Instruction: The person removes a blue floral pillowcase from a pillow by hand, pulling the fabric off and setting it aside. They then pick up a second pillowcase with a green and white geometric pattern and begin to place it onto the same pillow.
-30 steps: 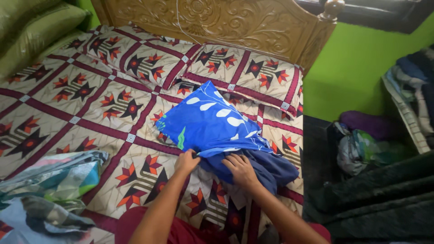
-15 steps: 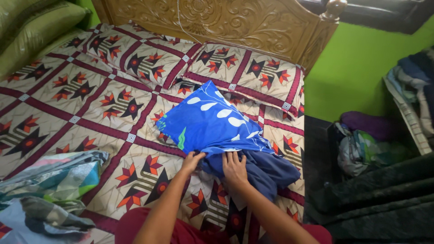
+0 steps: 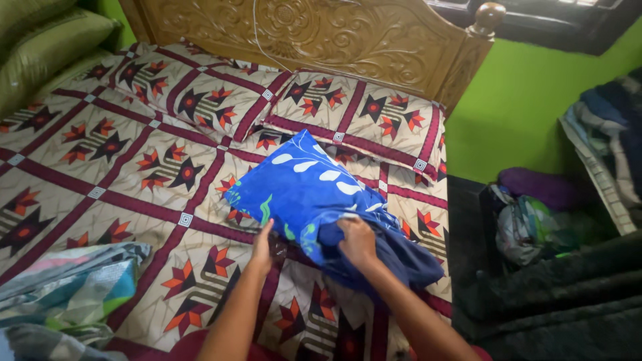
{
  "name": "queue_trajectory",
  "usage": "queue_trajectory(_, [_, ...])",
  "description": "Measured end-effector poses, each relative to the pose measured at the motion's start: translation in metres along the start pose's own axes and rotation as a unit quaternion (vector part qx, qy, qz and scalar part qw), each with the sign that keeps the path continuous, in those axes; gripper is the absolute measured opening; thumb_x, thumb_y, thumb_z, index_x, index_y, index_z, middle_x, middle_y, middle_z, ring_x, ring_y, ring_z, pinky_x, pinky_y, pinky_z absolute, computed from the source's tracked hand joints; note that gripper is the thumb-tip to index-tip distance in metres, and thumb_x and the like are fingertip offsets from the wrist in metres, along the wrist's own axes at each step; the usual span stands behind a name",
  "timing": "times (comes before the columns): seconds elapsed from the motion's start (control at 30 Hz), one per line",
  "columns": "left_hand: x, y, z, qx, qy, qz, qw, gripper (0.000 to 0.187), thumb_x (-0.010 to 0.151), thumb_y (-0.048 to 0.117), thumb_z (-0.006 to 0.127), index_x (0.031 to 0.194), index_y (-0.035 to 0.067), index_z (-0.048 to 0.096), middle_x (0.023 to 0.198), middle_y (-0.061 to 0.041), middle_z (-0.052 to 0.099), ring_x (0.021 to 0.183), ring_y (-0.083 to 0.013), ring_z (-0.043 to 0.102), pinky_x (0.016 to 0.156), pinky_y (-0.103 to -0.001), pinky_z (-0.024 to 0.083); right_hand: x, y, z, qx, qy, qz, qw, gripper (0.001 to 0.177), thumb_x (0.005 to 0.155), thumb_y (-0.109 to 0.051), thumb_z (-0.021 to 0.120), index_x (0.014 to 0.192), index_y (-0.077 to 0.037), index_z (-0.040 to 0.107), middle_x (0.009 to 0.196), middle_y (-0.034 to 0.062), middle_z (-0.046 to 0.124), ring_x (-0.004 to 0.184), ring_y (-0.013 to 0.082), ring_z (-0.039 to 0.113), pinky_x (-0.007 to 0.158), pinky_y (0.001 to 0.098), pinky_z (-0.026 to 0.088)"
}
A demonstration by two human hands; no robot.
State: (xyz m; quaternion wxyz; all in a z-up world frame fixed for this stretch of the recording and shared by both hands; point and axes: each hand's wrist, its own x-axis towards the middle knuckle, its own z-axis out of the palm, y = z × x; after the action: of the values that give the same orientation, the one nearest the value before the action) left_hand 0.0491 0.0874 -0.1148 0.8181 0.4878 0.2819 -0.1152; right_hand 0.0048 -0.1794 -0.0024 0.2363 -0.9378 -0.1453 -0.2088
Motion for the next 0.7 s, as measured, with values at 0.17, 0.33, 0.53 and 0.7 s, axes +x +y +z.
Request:
queue_trajectory(0.17, [0.009, 0.030, 0.009, -0.141, -0.071, 0.005, 0.987, 0.077, 0.084, 0.070, 0.072, 0.128, 0.009, 0.057, 0.100, -0.009, 0.059, 0.085, -0.0255, 0.060, 0.069, -0.042, 0.052, 0.024, -0.001, -0.044, 0.029, 0.079, 0.036, 0.996, 0.051, 0.059, 0.006, 0.063, 0.105, -0.010, 0.080, 0.104, 0.0146, 0.075, 0.094, 0.0358, 0.070, 0.085, 0.0430, 0.055])
queue_trajectory(0.33, [-0.004, 0.066, 0.015, -0.145, 0.014, 0.033, 0.989, 0.064, 0.077, 0.059, 0.069, 0.122, 0.013, 0.065, 0.103, -0.005, 0.072, 0.089, -0.0217, 0.070, 0.076, -0.039, 0.056, 0.010, -0.020, -0.085, 0.083, 0.054, 0.052, 0.994, 0.056, 0.058, 0.008, 0.063, 0.107, -0.011, 0.082, 0.098, 0.0134, 0.076, 0.087, 0.0331, 0.073, 0.078, 0.0382, 0.057])
queue_trajectory(0.53, [0.006, 0.102, -0.016, -0.104, 0.053, 0.128, 0.985, 0.029, 0.078, 0.020, 0.074, 0.102, 0.006, 0.066, 0.076, -0.005, 0.063, 0.050, -0.0161, 0.054, 0.042, -0.030, 0.039, -0.004, 0.001, -0.107, 0.158, 0.084, -0.032, 0.983, 0.062, 0.053, 0.010, 0.079, 0.114, -0.003, 0.076, 0.109, 0.0170, 0.075, 0.092, 0.0230, 0.073, 0.078, 0.0321, 0.058])
queue_trajectory(0.7, [-0.082, 0.164, 0.023, -0.113, -0.002, 0.357, 0.927, 0.014, 0.084, 0.008, 0.070, 0.094, 0.003, 0.061, 0.071, -0.004, 0.059, 0.047, -0.0135, 0.053, 0.038, -0.029, 0.039, 0.008, 0.028, -0.133, 0.208, 0.009, 0.153, 0.966, 0.061, 0.063, 0.011, 0.079, 0.122, -0.006, 0.075, 0.099, 0.0158, 0.079, 0.070, 0.0174, 0.066, 0.064, 0.0323, 0.051])
